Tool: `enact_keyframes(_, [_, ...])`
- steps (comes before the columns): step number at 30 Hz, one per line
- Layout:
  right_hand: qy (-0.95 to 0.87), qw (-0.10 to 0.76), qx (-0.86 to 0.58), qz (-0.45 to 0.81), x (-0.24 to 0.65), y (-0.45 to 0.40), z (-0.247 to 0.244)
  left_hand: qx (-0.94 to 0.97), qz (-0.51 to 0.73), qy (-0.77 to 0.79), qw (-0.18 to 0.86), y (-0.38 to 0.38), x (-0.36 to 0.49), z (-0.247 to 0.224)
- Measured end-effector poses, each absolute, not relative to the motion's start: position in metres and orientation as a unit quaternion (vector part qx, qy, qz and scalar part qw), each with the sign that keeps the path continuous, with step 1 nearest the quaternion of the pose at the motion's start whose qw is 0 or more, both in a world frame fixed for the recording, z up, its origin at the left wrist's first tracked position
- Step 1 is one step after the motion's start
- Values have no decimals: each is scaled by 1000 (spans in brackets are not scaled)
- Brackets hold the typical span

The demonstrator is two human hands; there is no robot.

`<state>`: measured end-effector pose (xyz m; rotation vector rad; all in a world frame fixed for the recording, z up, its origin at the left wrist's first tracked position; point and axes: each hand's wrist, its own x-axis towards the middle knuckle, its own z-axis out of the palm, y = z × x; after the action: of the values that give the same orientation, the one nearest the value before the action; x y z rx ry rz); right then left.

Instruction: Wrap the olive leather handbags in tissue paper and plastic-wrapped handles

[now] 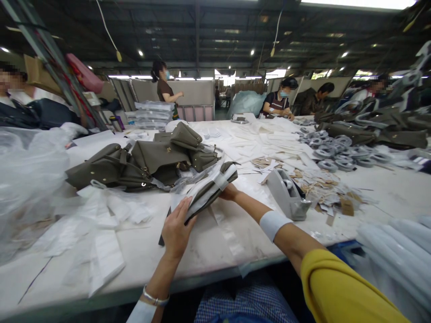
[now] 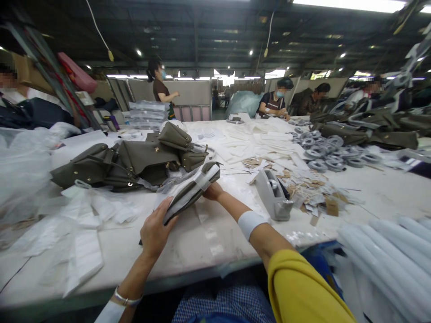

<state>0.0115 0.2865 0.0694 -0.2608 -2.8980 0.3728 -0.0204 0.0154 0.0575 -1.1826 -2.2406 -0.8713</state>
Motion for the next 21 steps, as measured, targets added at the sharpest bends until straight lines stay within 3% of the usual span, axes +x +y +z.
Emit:
enact_keyframes(6, [-986, 111, -66, 101, 24, 270, 64, -423, -323, -815, 229, 14, -24, 57])
enact_keyframes(12, [-991, 60, 0, 122, 69, 237, 46, -418, -326, -814, 237, 15, -23, 60])
enact_keyframes(21, [-983, 86, -67, 146, 151, 184, 20, -435, -316, -805, 251, 21, -16, 71])
